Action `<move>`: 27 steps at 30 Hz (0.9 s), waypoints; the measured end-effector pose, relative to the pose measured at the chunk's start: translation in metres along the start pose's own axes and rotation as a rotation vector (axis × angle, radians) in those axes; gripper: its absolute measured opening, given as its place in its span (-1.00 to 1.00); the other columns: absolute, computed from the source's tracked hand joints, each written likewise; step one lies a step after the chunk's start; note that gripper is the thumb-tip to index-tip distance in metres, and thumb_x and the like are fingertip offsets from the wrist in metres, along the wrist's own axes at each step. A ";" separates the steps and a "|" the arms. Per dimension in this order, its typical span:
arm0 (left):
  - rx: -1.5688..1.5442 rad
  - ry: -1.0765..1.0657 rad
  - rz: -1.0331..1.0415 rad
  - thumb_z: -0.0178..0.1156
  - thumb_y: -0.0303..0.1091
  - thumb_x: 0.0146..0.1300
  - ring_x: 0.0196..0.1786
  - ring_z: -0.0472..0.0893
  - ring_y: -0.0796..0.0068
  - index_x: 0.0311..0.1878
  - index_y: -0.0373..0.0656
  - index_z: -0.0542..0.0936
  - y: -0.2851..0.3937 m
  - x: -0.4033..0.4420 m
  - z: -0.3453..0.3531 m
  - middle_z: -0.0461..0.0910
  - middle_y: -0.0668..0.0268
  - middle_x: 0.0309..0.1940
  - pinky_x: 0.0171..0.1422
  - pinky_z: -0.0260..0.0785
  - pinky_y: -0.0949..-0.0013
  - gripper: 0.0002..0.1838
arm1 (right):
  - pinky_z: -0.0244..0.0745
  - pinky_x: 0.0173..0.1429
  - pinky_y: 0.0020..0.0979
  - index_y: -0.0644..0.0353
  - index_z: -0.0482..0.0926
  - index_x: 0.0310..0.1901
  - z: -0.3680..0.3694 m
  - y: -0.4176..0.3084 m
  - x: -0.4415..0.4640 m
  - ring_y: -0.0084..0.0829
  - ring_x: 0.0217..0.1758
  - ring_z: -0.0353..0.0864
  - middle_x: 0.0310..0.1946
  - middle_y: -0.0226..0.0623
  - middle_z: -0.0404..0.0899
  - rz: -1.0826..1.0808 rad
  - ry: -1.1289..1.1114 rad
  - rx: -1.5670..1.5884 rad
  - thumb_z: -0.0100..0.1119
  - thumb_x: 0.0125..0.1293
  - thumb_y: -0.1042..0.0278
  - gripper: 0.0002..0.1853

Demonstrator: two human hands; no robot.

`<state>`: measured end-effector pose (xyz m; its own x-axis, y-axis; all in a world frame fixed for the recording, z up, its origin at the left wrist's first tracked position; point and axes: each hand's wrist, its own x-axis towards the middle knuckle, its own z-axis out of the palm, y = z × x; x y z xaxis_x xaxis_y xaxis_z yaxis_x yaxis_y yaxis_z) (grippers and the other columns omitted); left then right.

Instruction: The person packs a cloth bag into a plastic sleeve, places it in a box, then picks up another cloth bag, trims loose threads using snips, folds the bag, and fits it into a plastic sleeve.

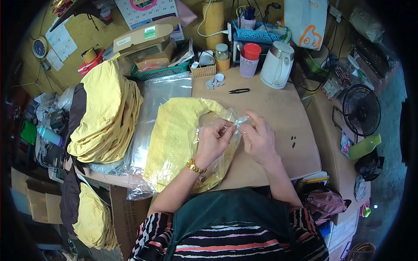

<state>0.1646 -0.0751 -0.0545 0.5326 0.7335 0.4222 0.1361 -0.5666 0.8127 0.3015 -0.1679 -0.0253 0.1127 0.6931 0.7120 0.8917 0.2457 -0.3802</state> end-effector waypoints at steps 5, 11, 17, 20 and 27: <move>0.160 0.044 0.279 0.30 -0.48 0.16 -0.58 0.51 0.45 -0.25 -0.21 0.65 0.012 -0.005 -0.002 0.49 0.24 -0.57 -0.50 0.33 0.40 -0.90 | 0.45 -0.40 -0.40 0.24 0.51 -0.34 0.021 0.017 -0.006 -0.39 -0.43 0.55 -0.41 -0.33 0.55 0.222 0.023 0.202 0.22 0.23 0.52 -0.93; 0.078 0.050 0.246 0.30 -0.50 0.16 -0.59 0.47 0.51 -0.23 -0.21 0.67 0.018 -0.006 -0.004 0.45 0.28 -0.59 -0.51 0.30 0.43 -0.90 | 0.44 -0.38 -0.59 0.37 0.60 -0.25 0.018 0.021 -0.010 -0.71 -0.39 0.50 -0.34 -0.47 0.57 0.764 -0.043 0.840 0.22 0.28 0.57 -0.94; 0.020 -0.043 0.239 0.30 -0.51 0.14 -0.57 0.48 0.53 -0.21 -0.25 0.67 0.026 -0.007 -0.010 0.44 0.27 -0.56 -0.52 0.32 0.46 -0.86 | 0.50 -0.29 -0.60 0.44 0.61 -0.18 -0.006 0.021 -0.010 -0.60 -0.35 0.55 -0.29 -0.28 0.55 0.394 -0.196 0.605 0.17 0.28 0.65 -0.89; 0.010 -0.032 0.294 0.29 -0.51 0.14 -0.56 0.49 0.51 -0.20 -0.26 0.67 0.028 -0.009 -0.009 0.44 0.27 -0.54 -0.51 0.34 0.47 -0.86 | 0.51 -0.26 -0.58 0.42 0.62 -0.17 -0.008 0.025 -0.010 -0.61 -0.35 0.56 -0.30 -0.33 0.59 0.514 -0.204 0.846 0.17 0.30 0.62 -0.88; 0.021 -0.013 0.296 0.28 -0.51 0.15 -0.54 0.53 0.49 -0.22 -0.26 0.66 0.028 -0.011 -0.009 0.47 0.25 -0.52 -0.50 0.37 0.48 -0.88 | 0.48 -0.31 -0.53 0.39 0.63 -0.17 -0.006 0.018 -0.012 -0.58 -0.36 0.56 -0.36 -0.37 0.59 0.552 -0.158 0.886 0.20 0.26 0.62 -0.87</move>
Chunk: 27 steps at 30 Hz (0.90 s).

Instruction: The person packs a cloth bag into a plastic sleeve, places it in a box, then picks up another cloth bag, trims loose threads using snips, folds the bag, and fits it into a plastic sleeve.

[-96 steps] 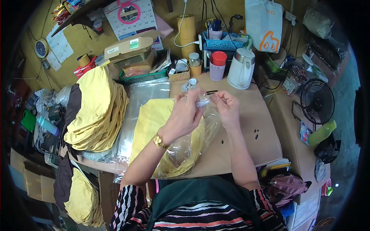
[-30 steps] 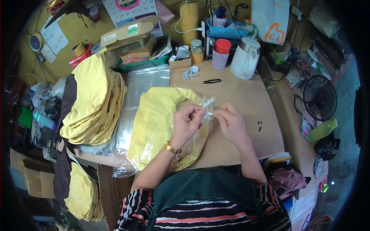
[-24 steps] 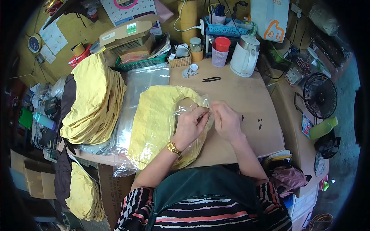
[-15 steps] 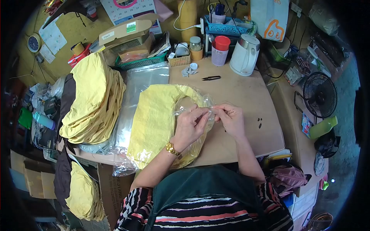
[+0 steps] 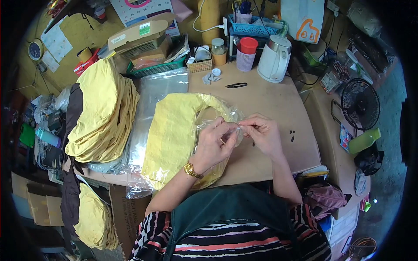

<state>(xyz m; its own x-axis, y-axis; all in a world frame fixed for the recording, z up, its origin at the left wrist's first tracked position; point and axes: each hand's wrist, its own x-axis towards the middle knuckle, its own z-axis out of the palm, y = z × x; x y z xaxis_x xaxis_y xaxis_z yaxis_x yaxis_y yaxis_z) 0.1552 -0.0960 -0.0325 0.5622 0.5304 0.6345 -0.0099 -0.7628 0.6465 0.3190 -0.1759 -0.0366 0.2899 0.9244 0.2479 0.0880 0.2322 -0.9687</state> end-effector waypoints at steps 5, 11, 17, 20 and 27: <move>-0.022 -0.013 -0.058 0.29 -0.50 0.13 -0.52 0.55 0.49 -0.23 -0.26 0.62 0.000 -0.002 0.002 0.50 0.25 -0.49 -0.46 0.40 0.46 -0.86 | 0.45 -0.30 -0.46 0.34 0.62 -0.17 0.004 -0.023 -0.011 -0.51 -0.34 0.57 -0.38 -0.31 0.54 -0.232 -0.002 -0.565 0.23 0.21 0.60 -0.85; -0.101 -0.008 -0.249 0.33 -0.51 0.09 -0.49 0.53 0.55 -0.23 -0.21 0.61 0.003 0.000 0.002 0.54 0.27 -0.44 -0.40 0.43 0.46 -0.84 | 0.33 -0.32 -0.59 0.32 0.58 -0.23 -0.012 -0.001 -0.003 -0.62 -0.44 0.39 -0.37 -0.41 0.51 -0.157 -0.187 -0.297 0.15 0.31 0.55 -0.95; -0.111 -0.045 0.089 0.39 -0.53 0.07 -0.39 0.54 0.59 -0.19 -0.13 0.69 -0.005 0.005 0.003 0.55 0.30 -0.19 -0.37 0.42 0.53 -0.79 | 0.25 -0.38 -0.64 0.24 0.51 -0.18 -0.016 0.014 -0.001 -0.69 -0.48 0.33 -0.41 -0.47 0.50 0.363 -0.236 0.602 0.20 0.35 0.35 -0.85; -0.119 0.005 0.162 0.41 -0.54 0.05 -0.35 0.55 0.59 -0.23 -0.12 0.71 -0.019 0.000 0.014 0.54 0.29 -0.12 -0.34 0.42 0.55 -0.81 | 0.25 -0.35 -0.64 0.24 0.55 -0.22 -0.016 0.009 0.001 -0.70 -0.47 0.34 -0.44 -0.52 0.48 0.397 -0.280 0.632 0.15 0.39 0.34 -0.86; 0.086 0.110 0.044 0.37 -0.61 0.04 -0.30 0.51 0.52 -0.40 -0.23 0.62 0.010 -0.004 0.002 0.53 0.22 -0.14 -0.36 0.40 0.42 -0.89 | 0.21 -0.47 -0.65 0.23 0.56 -0.33 -0.019 0.013 0.009 -0.76 -0.56 0.32 -0.53 -0.53 0.47 0.224 0.008 0.065 0.22 0.34 0.31 -0.83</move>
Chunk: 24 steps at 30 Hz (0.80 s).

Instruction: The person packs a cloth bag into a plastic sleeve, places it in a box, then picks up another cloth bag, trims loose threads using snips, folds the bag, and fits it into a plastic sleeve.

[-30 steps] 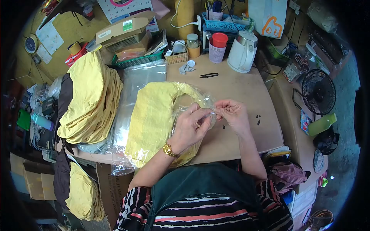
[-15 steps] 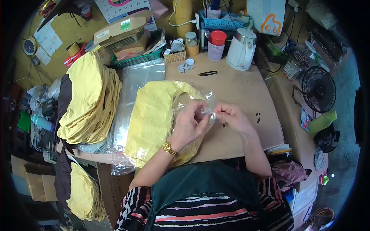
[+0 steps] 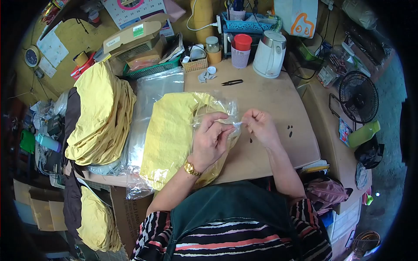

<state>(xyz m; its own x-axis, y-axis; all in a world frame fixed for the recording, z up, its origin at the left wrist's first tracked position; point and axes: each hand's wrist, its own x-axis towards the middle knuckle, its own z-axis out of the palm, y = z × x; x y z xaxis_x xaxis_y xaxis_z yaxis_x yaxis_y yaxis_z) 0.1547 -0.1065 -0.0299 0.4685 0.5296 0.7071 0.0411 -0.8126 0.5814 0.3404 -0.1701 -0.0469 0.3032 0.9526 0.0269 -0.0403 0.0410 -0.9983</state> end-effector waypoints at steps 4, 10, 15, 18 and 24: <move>0.170 0.112 0.200 0.36 -0.54 0.08 -0.28 0.52 0.41 -0.33 -0.25 0.59 -0.003 0.011 -0.010 0.52 0.19 -0.11 -0.32 0.40 0.37 -0.87 | 0.21 -0.47 -0.67 0.23 0.55 -0.34 0.003 0.006 0.003 -0.76 -0.57 0.32 -0.54 -0.54 0.48 -0.136 0.101 0.035 0.19 0.36 0.33 -0.84; 0.159 -0.280 0.010 0.29 -0.40 0.10 -0.29 0.57 0.18 0.04 -0.20 0.42 0.003 0.088 -0.009 0.53 0.03 -0.31 -0.22 0.42 0.22 -0.57 | 0.36 -0.11 -0.54 0.19 0.50 -0.12 0.026 -0.016 0.023 -0.65 -0.25 0.46 -0.24 -0.45 0.54 -0.517 0.267 0.253 0.12 0.41 0.20 -0.78; -0.282 0.205 0.168 0.21 -0.44 0.19 -0.30 0.58 0.43 0.15 -0.18 0.39 0.048 0.190 -0.082 0.55 0.17 -0.29 -0.31 0.42 0.38 -0.56 | 0.33 0.20 -0.27 0.02 -0.05 0.47 -0.008 0.093 0.030 -0.46 0.19 0.40 0.23 -0.29 0.32 0.060 0.222 0.260 0.06 0.39 -0.15 -0.20; -0.518 0.562 0.055 0.20 -0.45 0.21 -0.30 0.56 0.54 0.15 -0.18 0.42 0.037 0.195 -0.138 0.56 0.28 -0.26 -0.35 0.40 0.48 -0.58 | 0.38 0.16 -0.28 -0.13 -0.22 0.52 0.002 0.083 0.008 -0.33 0.21 0.43 0.22 -0.22 0.31 0.316 -0.111 0.771 0.08 0.38 -0.15 -0.12; -0.444 0.738 -0.467 0.08 -0.53 0.27 -0.51 0.42 0.66 0.15 -0.07 0.39 -0.076 0.064 -0.172 0.47 0.39 -0.36 -0.53 0.30 0.59 -0.62 | 0.48 -0.14 -0.50 0.03 0.11 0.37 -0.067 0.035 0.006 -0.50 -0.18 0.54 -0.13 -0.32 0.52 0.196 0.035 0.284 0.25 0.29 0.15 -0.30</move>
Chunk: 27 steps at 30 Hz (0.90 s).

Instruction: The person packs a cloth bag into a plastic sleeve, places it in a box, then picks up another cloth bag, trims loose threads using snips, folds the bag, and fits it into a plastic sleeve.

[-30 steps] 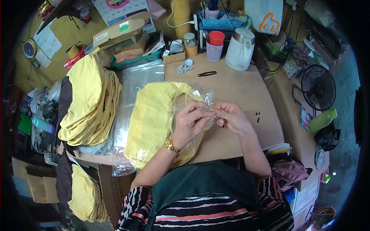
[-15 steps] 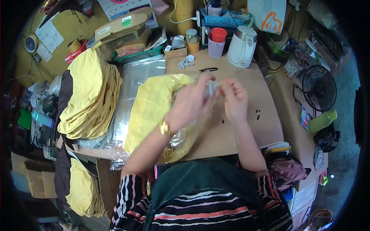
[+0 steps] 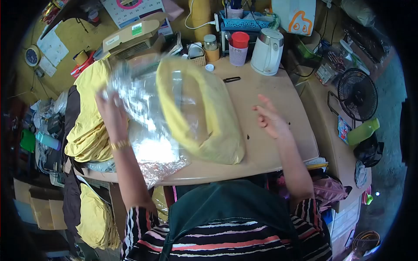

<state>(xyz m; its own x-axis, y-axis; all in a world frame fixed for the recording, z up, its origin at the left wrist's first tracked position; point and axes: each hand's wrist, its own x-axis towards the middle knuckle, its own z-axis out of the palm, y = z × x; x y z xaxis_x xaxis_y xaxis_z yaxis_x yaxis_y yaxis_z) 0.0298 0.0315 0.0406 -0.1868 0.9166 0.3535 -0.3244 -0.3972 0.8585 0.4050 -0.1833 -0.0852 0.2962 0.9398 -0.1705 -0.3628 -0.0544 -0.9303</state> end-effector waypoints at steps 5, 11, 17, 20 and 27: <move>0.557 -0.098 -0.394 0.13 -0.15 0.33 -0.38 0.57 0.52 0.19 -0.25 0.41 -0.113 -0.046 -0.149 0.55 0.29 -0.37 -0.42 0.43 0.49 -0.53 | 0.47 -0.08 -0.48 0.24 0.49 -0.04 -0.013 0.016 0.025 -0.49 -0.18 0.56 -0.16 -0.32 0.56 -0.339 0.240 -0.574 0.25 0.25 0.29 -0.69; 0.538 -0.384 -0.515 0.17 -0.16 0.31 -0.17 0.61 0.43 0.17 -0.42 0.46 -0.145 -0.041 -0.125 0.62 0.17 -0.13 -0.15 0.49 0.39 -0.47 | 0.39 0.22 -0.30 0.12 0.60 -0.08 0.111 0.024 0.120 -0.20 0.12 0.53 0.06 -0.19 0.54 -0.539 0.046 -0.902 0.23 0.27 0.08 -0.68; 0.183 -0.262 -0.451 0.21 -0.39 0.32 -0.43 0.49 0.68 -0.27 -0.17 0.55 -0.140 -0.077 -0.068 0.56 0.43 -0.41 -0.42 0.34 0.56 -0.92 | -0.31 0.50 0.26 -0.19 0.40 0.31 0.080 0.053 0.142 -0.24 0.57 -0.06 0.48 -0.25 0.10 -0.242 0.161 -1.643 -0.12 0.35 -0.29 -0.40; 0.039 0.069 -0.392 0.29 -0.37 0.26 -0.52 0.43 0.70 -0.27 -0.15 0.52 -0.131 -0.057 -0.115 0.49 0.44 -0.50 -0.49 0.29 0.62 -0.87 | -0.37 0.48 0.34 -0.24 0.27 0.39 0.022 0.062 0.127 -0.21 0.57 -0.08 0.49 -0.27 0.08 -0.343 0.254 -1.663 -0.14 0.35 -0.30 -0.36; 0.234 -0.125 -0.539 0.35 -0.24 0.23 -0.49 0.48 0.70 -0.04 -0.27 0.54 -0.111 -0.026 -0.061 0.58 0.43 -0.45 -0.40 0.36 0.50 -0.64 | -0.30 0.46 0.34 -0.22 0.28 0.38 0.012 0.058 0.114 -0.19 0.54 -0.01 0.46 -0.28 0.12 -0.330 0.320 -1.782 -0.12 0.37 -0.25 -0.39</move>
<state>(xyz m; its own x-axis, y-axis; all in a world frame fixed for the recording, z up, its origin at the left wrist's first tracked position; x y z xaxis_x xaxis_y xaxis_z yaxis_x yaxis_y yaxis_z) 0.0146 0.0490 -0.0866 0.0627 0.9901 -0.1254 -0.1273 0.1326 0.9830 0.4067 -0.0752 -0.1550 0.3667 0.9041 0.2193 0.9303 -0.3538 -0.0968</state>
